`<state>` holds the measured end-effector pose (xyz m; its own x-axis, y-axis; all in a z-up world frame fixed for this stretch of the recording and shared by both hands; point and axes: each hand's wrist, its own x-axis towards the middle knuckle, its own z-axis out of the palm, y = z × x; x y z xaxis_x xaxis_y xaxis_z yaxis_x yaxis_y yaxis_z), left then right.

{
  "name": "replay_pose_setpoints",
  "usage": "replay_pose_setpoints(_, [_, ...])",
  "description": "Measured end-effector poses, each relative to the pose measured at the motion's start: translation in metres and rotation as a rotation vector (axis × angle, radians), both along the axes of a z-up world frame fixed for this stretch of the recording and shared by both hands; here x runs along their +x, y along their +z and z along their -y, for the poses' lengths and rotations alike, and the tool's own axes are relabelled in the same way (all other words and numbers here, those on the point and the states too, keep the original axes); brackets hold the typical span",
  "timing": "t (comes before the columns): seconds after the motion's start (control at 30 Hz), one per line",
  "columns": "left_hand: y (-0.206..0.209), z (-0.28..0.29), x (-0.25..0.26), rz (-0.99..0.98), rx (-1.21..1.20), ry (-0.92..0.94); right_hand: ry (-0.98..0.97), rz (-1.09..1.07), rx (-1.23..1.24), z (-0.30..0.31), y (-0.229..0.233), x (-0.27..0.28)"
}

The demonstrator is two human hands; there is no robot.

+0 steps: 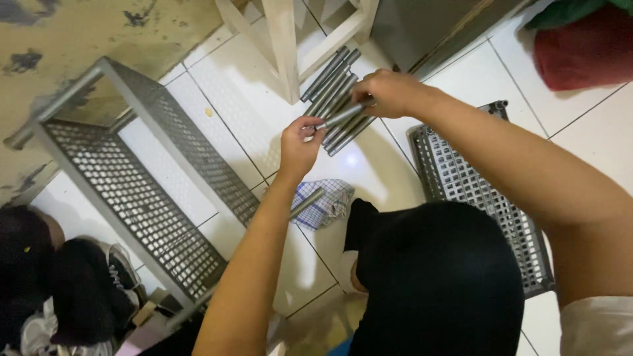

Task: The person assembles a metal shoe rack by inserting cylindrical rods into the holes of perforated metal panels. They connect multiple panels and rods to form a multi-tiered structure, working on the floor.

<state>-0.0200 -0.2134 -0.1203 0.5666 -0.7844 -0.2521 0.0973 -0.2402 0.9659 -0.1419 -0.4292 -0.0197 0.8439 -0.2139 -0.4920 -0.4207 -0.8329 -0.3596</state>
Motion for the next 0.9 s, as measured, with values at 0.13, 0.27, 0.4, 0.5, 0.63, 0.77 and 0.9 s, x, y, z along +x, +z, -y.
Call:
replay_pose_setpoints(0.13, [-0.059,0.015,0.007,0.350,-0.099,-0.062,0.095,0.233,-0.110,0.023,-0.093,0.007])
replay_pose_setpoints(0.27, [-0.049,0.032,0.010,0.162,0.316,-0.160,0.203,0.445,-0.210,0.038,-0.153,0.019])
replay_pose_setpoints(0.4, [-0.083,0.047,0.013,0.294,0.543,-0.291,0.170,0.555,-0.221,0.043,-0.176,0.032])
replay_pose_setpoints(0.5, [-0.176,0.050,0.006,0.481,0.289,-0.156,0.225,0.538,-0.307,0.059,-0.209,0.036])
replay_pose_setpoints(0.63, [-0.166,0.056,-0.006,0.461,0.333,-0.114,0.218,0.545,-0.178,0.061,-0.209,0.044])
replay_pose_setpoints(0.77, [-0.164,0.062,-0.009,0.516,0.428,-0.079,0.228,0.495,-0.172,0.063,-0.221,0.059])
replay_pose_setpoints(0.9, [-0.175,0.056,-0.010,0.540,0.331,0.012,0.213,0.413,-0.120,0.056,-0.230,0.072])
